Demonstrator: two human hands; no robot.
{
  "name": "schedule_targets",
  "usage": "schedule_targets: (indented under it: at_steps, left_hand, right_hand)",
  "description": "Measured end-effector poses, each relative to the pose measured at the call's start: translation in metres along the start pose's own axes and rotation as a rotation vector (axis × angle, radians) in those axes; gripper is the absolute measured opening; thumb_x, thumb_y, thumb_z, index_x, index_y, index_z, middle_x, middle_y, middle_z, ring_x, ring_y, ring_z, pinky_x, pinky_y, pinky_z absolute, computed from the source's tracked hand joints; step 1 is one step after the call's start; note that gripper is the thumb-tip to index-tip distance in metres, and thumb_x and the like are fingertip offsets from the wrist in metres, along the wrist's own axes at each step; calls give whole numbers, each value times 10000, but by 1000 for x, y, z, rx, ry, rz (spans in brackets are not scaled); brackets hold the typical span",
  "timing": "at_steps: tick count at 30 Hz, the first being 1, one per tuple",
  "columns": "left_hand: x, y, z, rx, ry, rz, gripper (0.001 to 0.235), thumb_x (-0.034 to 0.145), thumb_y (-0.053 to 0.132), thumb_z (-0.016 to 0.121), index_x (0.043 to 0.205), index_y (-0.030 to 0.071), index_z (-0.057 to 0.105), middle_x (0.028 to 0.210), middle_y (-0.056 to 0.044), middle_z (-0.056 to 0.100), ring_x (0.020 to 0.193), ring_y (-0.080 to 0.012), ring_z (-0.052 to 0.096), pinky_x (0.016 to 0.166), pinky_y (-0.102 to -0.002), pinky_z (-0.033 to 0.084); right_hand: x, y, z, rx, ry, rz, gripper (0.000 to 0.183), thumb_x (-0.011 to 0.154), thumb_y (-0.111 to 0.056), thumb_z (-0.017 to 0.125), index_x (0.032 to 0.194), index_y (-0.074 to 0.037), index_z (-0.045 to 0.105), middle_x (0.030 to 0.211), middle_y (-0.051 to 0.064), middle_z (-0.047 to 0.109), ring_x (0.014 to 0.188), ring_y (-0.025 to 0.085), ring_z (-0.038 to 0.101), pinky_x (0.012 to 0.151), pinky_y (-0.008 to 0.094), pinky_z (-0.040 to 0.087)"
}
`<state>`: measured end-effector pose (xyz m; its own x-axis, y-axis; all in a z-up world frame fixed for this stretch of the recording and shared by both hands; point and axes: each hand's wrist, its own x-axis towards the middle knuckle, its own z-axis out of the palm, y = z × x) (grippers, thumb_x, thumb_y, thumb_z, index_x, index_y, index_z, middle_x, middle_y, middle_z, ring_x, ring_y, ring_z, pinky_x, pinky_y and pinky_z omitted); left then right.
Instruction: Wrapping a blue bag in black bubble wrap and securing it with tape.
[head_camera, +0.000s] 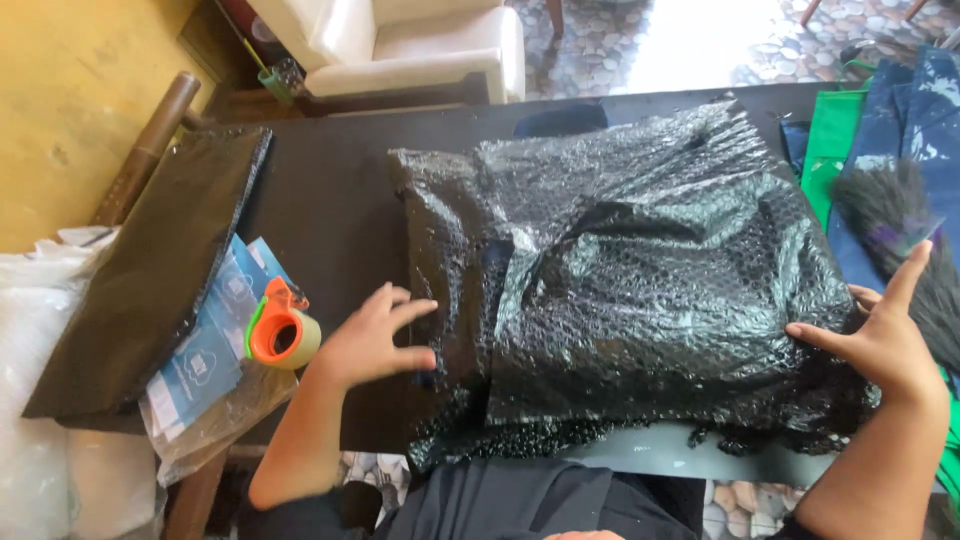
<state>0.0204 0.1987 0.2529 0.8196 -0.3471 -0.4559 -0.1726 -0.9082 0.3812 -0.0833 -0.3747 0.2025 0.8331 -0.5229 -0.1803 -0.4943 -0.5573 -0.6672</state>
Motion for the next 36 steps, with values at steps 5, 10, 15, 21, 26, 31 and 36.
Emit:
schedule_targets:
  at_steps: [5, 10, 15, 21, 26, 31, 36]
  left_hand:
    - [44, 12, -7, 28, 193, 177, 850, 847, 753, 342, 1529, 250, 408, 1676, -81, 243, 1573, -334, 110, 1192, -602, 171]
    - [78, 45, 3, 218, 9, 156, 995, 862, 775, 281, 1652, 225, 28, 1727, -58, -94, 1570, -335, -142, 1235, -570, -61]
    - [107, 33, 23, 413, 165, 228, 1172, 760, 898, 526, 1653, 243, 143, 1734, -51, 90, 1585, -353, 72, 1229, -697, 45]
    - [103, 37, 26, 403, 183, 250, 1114, 774, 799, 576, 1645, 229, 179, 1731, -41, 108, 1583, -370, 54, 1211, -733, 26]
    - [110, 31, 34, 384, 181, 276, 1046, 748, 714, 605, 1612, 226, 274, 1722, -26, 159, 1583, -376, 67, 1208, -748, 37]
    - [109, 43, 31, 446, 234, 326, 892, 714, 384, 622, 1538, 126, 400, 1701, -38, 227, 1571, -389, 106, 1180, -779, 101]
    - [126, 31, 46, 607, 313, 419, 795, 861, 459, 632, 1557, 129, 437, 1644, -93, 344, 1566, -434, 44, 1089, -860, 83]
  right_hand:
    - [-8, -43, -3, -316, 114, -260, 1447, 768, -302, 874, 1635, -228, -283, 1495, 191, 603, 1179, 463, 606, 966, 520, 456]
    - [-55, -186, 30, -121, 2, -421, 1180, 851, -162, 808, 1664, -205, -46, 1273, 62, 726, 423, 303, 549, 502, 475, 457]
    - [-35, -241, 123, -245, -329, -867, 1149, 883, -281, 754, 1668, -178, -78, 1333, 56, 704, 1082, 404, 693, 910, 546, 557]
    - [2, -231, 208, -289, -339, -831, 1118, 918, -134, 727, 1686, -177, -84, 1110, 105, 781, 1010, 375, 719, 909, 501, 569]
    - [-16, -233, 215, -90, -240, -862, 1031, 925, -78, 691, 1691, -184, 10, 1019, 129, 796, 944, 392, 736, 863, 526, 576]
    - [-25, -261, 210, 182, -80, -952, 1037, 903, -75, 732, 1688, -157, 61, 939, 112, 804, 864, 351, 760, 807, 486, 611]
    - [-36, -279, 214, 154, 0, -998, 1038, 885, -86, 733, 1682, -179, 74, 898, 87, 809, 826, 350, 768, 795, 492, 607]
